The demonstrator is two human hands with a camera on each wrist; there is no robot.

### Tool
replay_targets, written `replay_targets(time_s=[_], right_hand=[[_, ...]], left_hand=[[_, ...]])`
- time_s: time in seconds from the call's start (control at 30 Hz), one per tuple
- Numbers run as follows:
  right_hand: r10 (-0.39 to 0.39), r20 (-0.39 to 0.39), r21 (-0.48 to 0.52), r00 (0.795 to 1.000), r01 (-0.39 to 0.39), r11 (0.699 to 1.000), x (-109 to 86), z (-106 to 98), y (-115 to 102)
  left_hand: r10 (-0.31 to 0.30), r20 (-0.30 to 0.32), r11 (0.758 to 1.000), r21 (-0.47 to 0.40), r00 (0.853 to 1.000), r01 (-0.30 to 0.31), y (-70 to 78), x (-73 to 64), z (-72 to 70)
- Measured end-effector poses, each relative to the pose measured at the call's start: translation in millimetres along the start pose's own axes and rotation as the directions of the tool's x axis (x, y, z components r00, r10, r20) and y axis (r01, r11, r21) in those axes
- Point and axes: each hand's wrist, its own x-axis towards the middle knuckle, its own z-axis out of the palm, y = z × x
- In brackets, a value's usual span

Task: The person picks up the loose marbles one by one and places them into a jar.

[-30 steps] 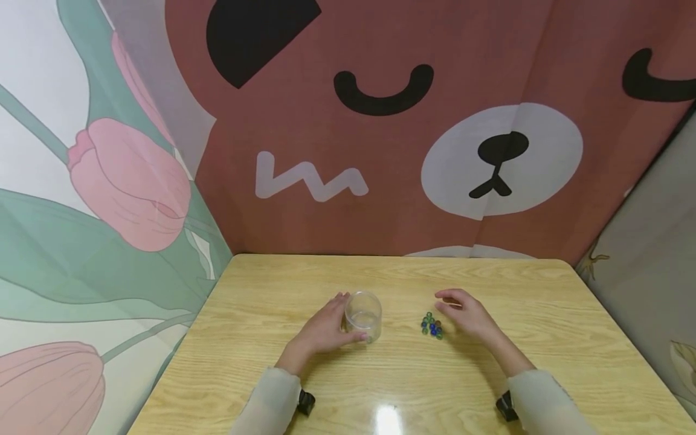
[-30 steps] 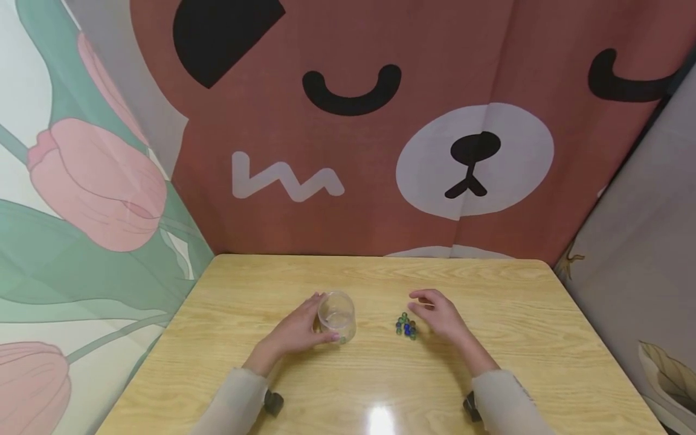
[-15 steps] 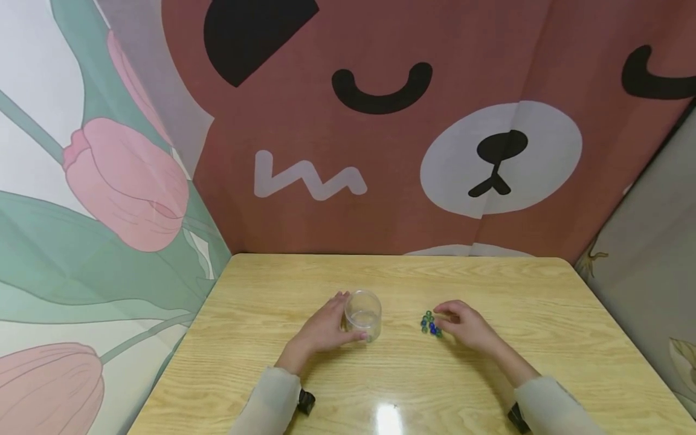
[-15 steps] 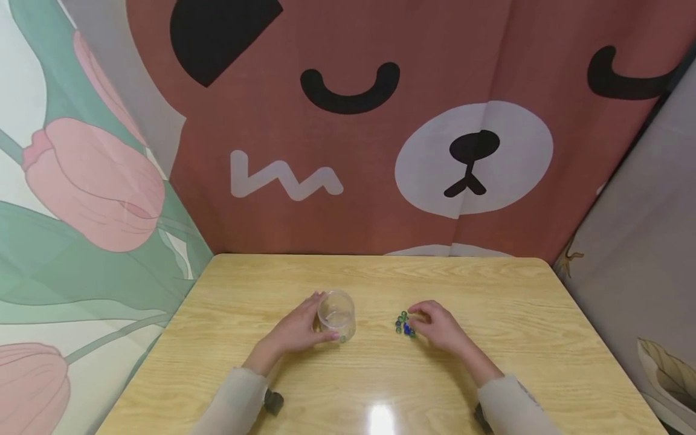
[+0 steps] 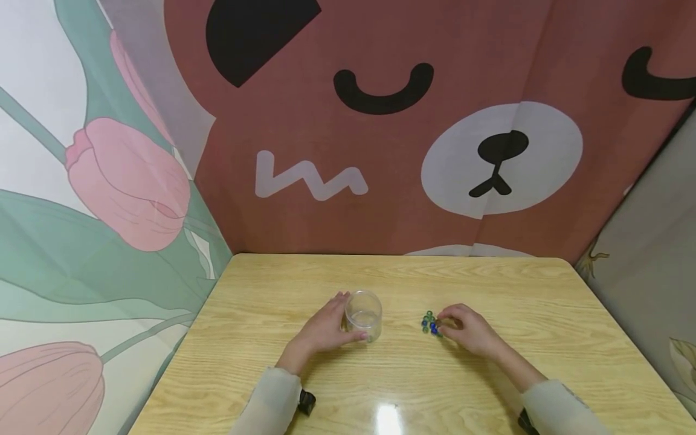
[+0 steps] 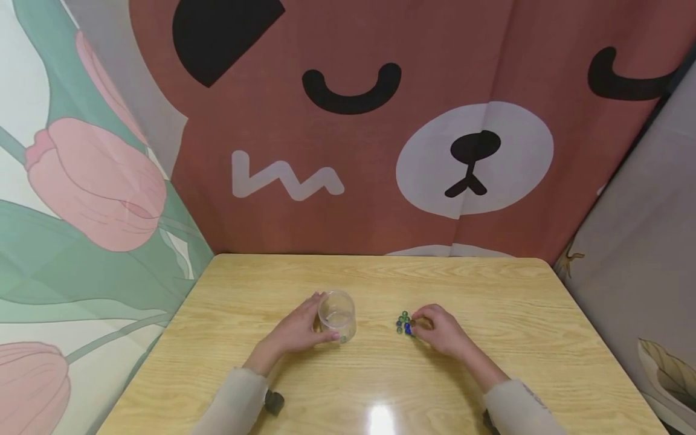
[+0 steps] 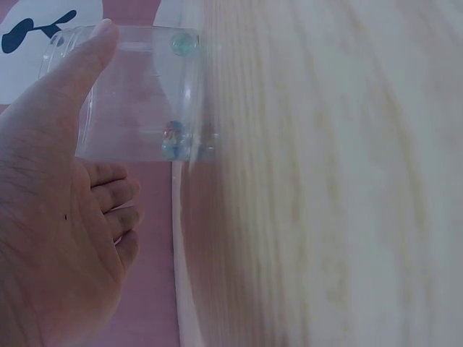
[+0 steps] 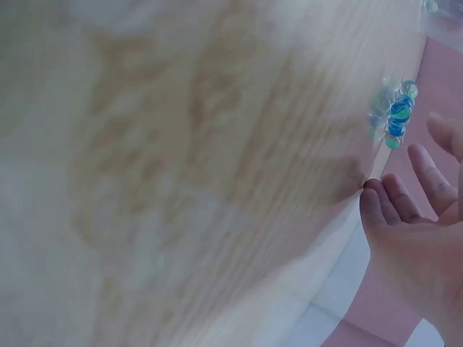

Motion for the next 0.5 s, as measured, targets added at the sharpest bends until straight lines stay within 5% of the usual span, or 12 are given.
replay_targets(time_s=[0.5], right_hand=[[0.004,0.016,-0.001,1.000,-0.004,1.000,-9.6,-0.9,-7.4]], left_hand=[[-0.001,-0.005,1.000,0.008,1.000,0.001,-1.8,1.1,2.9]])
